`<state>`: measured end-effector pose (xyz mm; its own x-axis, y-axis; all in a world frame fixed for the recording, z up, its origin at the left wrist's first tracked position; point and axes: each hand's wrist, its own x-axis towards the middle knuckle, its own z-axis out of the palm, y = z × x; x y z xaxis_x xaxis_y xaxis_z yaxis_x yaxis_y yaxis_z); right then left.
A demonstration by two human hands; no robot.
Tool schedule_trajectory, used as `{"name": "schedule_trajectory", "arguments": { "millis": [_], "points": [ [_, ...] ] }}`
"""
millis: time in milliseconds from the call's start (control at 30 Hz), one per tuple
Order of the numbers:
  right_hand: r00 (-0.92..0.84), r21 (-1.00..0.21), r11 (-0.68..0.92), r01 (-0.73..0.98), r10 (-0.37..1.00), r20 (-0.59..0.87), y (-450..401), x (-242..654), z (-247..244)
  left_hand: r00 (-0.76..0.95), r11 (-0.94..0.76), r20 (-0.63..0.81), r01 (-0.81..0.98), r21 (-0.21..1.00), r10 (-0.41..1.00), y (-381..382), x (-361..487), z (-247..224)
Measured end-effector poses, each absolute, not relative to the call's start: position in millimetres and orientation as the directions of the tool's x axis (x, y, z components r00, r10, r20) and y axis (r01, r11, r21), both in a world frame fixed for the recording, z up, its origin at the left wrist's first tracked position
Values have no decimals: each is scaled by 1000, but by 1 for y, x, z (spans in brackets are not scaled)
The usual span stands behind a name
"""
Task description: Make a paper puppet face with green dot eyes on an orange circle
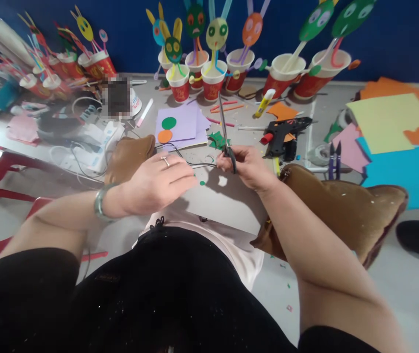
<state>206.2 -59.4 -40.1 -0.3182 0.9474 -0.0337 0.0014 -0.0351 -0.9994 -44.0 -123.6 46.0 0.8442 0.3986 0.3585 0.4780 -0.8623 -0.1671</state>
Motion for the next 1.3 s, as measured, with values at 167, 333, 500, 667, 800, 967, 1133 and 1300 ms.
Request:
{"name": "schedule_trajectory", "arguments": {
  "millis": [167,333,500,667,800,967,1133,1300],
  "points": [
    [-387,-986,-97,-133,921,-38,-66,204,-34,901,-895,320,376,-240,292,-88,-15,54],
    [-265,-980,-33,-195,964,20,-62,206,-36,784,-820,618,311,-480,-65,-44,3,6],
    [-195,-972,-15,-235,980,32,-59,209,-39,612,-823,773,345,-451,-167,-33,5,-13],
    [-189,-971,-34,-235,982,12,-61,211,-44,614,-835,774,337,-434,-155,-32,1,-19],
    [-180,-976,-50,-213,984,-11,-61,213,-47,606,-859,785,326,-395,-131,-30,1,-26],
    [-172,-986,-65,-155,984,-38,-62,214,-46,626,-850,772,342,-400,-111,-29,1,-34],
    [-132,-991,-93,-97,988,-79,-62,212,-46,563,-959,801,280,47,204,-26,2,-36],
    [-126,-988,-127,-92,985,-115,-62,213,-47,530,-777,636,70,626,560,-23,4,-36]
  ]
}}
